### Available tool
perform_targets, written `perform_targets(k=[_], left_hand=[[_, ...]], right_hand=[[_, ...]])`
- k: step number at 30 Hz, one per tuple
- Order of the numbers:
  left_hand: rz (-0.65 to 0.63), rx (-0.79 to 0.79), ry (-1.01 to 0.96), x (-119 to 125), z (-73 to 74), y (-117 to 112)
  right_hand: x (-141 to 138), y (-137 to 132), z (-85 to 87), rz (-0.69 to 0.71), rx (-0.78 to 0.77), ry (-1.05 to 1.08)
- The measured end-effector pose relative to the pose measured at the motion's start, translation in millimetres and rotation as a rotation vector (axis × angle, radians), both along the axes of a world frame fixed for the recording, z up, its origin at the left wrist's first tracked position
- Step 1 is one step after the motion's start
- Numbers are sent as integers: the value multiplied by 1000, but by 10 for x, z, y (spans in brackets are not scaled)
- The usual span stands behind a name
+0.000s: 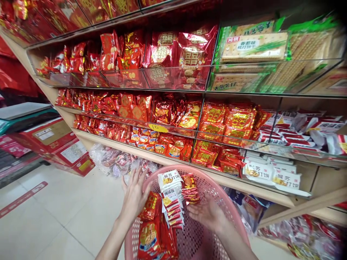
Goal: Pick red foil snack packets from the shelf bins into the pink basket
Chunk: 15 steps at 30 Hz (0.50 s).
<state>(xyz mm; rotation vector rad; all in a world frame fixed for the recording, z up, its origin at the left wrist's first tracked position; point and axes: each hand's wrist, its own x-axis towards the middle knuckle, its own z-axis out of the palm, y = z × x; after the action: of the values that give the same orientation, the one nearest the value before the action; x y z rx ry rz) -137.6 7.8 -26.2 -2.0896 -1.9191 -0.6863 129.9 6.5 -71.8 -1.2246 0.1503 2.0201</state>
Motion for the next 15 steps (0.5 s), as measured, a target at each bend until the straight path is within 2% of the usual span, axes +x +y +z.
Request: perform_targets(k=[3,6,13,15], left_hand=[[43,-21,-56,-94,-50,-71],[65,-42,-100,-152,-75,-134],[108,-62,-124,-260,-124,-199],[114,-61,-127,-280,-137,-207]], right_hand=[[21,-57,-193,-12,-63,-37],[-32,25,-262,-28,-80,-23],[-205,290,-97,-63,-66,34],[-200,323,-78,-39,7,46]])
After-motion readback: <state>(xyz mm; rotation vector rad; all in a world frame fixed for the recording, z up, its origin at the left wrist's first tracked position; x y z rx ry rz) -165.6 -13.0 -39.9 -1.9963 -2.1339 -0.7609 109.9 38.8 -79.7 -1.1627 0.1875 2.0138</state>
